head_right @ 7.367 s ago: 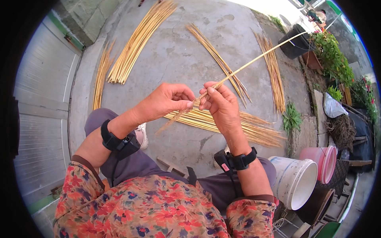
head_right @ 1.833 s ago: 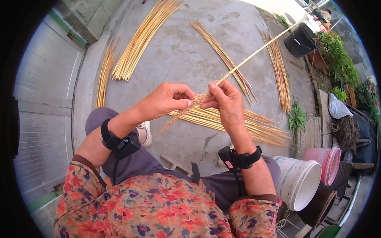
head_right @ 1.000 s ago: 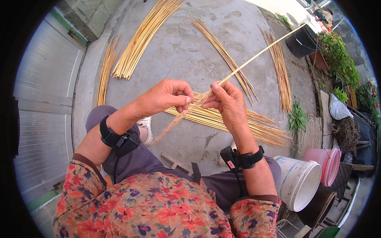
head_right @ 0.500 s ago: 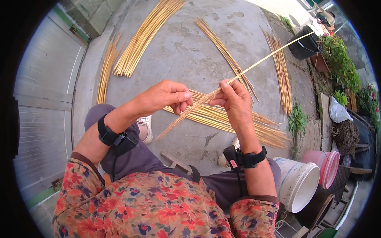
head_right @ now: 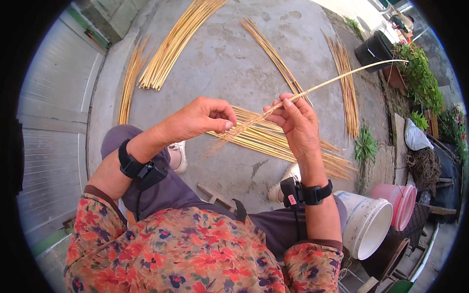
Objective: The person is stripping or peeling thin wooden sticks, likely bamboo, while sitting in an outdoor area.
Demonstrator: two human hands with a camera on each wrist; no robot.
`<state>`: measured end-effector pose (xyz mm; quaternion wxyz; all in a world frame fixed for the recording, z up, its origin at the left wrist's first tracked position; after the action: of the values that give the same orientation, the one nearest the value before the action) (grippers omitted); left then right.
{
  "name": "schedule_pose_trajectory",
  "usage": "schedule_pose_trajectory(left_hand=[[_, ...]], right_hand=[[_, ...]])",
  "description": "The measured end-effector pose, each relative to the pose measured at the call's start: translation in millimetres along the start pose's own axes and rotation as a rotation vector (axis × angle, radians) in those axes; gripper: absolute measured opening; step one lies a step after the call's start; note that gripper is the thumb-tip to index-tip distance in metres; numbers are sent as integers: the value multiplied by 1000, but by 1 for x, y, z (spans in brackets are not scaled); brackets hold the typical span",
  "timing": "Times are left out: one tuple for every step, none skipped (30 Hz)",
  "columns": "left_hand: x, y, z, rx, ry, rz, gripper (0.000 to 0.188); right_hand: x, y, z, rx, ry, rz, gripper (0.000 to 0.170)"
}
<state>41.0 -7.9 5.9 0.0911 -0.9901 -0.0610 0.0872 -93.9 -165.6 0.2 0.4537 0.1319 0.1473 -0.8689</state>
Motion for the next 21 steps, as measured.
schedule_pose_trajectory(left_hand=[[0,0,-4,-47,57,-18,12],[-1,0,-8,-94,114,-36,11],[-2,0,-8,-94,113,-34,11],[-4,-1,-9,-97,136,-29,10],[-6,-2,-9,-100,158,-23,9],[-8,-1,-8,-98,158,-23,9],[-9,-1,-7,-116,235,-40,9],[-10,0,-8,-135,312,-57,9],[-10,0,-7,-134,313,-56,9],[-10,1,-7,-118,368,-61,9],[-10,1,-6,-101,424,-66,9],[-10,2,-5,-100,425,-66,9],[-10,4,-3,-111,458,-73,9],[-11,5,-2,-122,491,-79,10],[-12,6,0,-121,493,-78,10],[-12,6,0,-150,523,-88,10],[-13,6,0,-179,553,-99,11],[-14,7,1,-178,553,-98,11],[-14,8,2,-195,582,-95,10],[-15,9,2,-212,611,-92,10],[-16,10,2,-212,612,-90,10]], right_hand=[[0,0,0,1,-5,0,16],[0,0,0,3,-9,-1,16],[-1,0,1,3,-9,-2,16],[-1,0,1,5,-14,-20,15],[-2,0,1,6,-19,-38,15],[-3,0,0,5,-18,-40,15],[-3,-1,0,16,-40,-53,14],[-4,-1,0,29,-62,-66,14],[-6,-1,0,29,-61,-66,14],[-7,-1,0,35,-103,-76,13],[-9,-2,1,41,-146,-86,13],[-10,-2,0,42,-144,-86,13],[-11,-2,1,49,-178,-98,12],[-12,-2,1,56,-212,-111,12],[-14,-2,1,57,-211,-112,12],[-16,-3,2,61,-246,-131,12],[-17,-4,3,65,-282,-151,11],[-18,-4,3,65,-280,-152,11],[-18,-4,3,73,-310,-159,11],[-17,-4,4,82,-338,-167,11],[-18,-4,4,82,-336,-168,11]])
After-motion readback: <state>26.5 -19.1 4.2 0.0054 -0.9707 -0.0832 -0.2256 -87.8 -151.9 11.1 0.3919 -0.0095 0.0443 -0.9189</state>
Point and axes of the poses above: each hand's wrist, its own y-axis towards the middle knuckle, its own x-axis out of the back of the hand, z = x × y, the point moved 4 cm from there along y, towards the middle knuckle, and after that the axes turned 6 degrees about -y, right-handed, at the moved point
